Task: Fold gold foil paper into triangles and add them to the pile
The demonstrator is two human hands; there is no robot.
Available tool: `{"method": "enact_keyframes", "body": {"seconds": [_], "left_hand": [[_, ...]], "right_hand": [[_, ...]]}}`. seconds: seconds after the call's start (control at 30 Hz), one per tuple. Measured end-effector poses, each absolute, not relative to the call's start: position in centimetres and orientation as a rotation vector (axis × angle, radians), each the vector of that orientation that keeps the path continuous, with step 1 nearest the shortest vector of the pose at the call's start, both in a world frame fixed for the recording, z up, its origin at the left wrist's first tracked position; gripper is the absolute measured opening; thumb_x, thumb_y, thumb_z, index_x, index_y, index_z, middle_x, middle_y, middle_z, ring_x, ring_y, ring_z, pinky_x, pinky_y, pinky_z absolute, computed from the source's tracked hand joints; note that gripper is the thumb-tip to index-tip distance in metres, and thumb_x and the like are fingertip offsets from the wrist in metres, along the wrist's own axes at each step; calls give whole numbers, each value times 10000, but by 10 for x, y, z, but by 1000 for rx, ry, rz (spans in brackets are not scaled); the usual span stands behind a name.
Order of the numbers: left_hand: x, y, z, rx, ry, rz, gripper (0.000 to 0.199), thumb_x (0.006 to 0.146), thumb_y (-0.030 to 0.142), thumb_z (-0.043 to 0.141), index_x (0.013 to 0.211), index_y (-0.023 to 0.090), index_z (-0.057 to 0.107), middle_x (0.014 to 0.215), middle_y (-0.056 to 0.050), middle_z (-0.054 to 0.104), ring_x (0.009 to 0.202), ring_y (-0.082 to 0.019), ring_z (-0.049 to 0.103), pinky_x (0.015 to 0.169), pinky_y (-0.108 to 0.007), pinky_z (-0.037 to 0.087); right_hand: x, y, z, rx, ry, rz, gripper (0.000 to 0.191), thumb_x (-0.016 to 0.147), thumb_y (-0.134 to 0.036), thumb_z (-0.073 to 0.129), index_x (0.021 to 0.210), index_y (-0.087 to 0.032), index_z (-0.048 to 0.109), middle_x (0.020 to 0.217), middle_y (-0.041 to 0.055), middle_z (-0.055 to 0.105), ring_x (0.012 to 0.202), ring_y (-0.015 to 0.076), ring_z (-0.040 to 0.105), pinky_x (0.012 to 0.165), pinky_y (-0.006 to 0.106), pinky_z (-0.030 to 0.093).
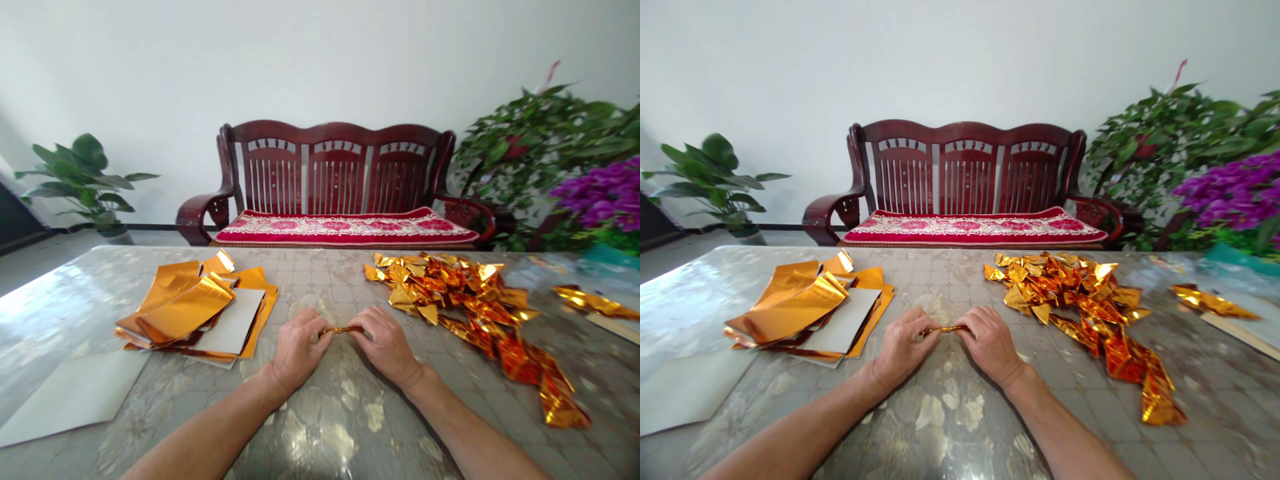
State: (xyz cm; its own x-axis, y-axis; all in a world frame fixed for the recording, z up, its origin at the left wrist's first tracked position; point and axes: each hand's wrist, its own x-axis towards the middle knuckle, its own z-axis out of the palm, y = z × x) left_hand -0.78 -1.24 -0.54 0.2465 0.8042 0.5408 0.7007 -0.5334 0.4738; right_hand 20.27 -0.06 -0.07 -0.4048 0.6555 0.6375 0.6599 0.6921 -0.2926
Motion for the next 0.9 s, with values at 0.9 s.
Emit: {"method": "enact_keyframes", "body": {"seconds": [0.9], "left_hand": [[-1, -28, 13, 2671, 1250, 1161, 175, 898, 393, 611, 964, 247, 679, 888, -42, 663, 847, -205, 571, 792, -357, 400]], "right_hand": [[178, -11, -5, -1136, -1587, 999, 213, 878, -374, 558, 885, -176, 635, 799, 20, 689, 738, 179, 625, 674, 277, 477]]}}
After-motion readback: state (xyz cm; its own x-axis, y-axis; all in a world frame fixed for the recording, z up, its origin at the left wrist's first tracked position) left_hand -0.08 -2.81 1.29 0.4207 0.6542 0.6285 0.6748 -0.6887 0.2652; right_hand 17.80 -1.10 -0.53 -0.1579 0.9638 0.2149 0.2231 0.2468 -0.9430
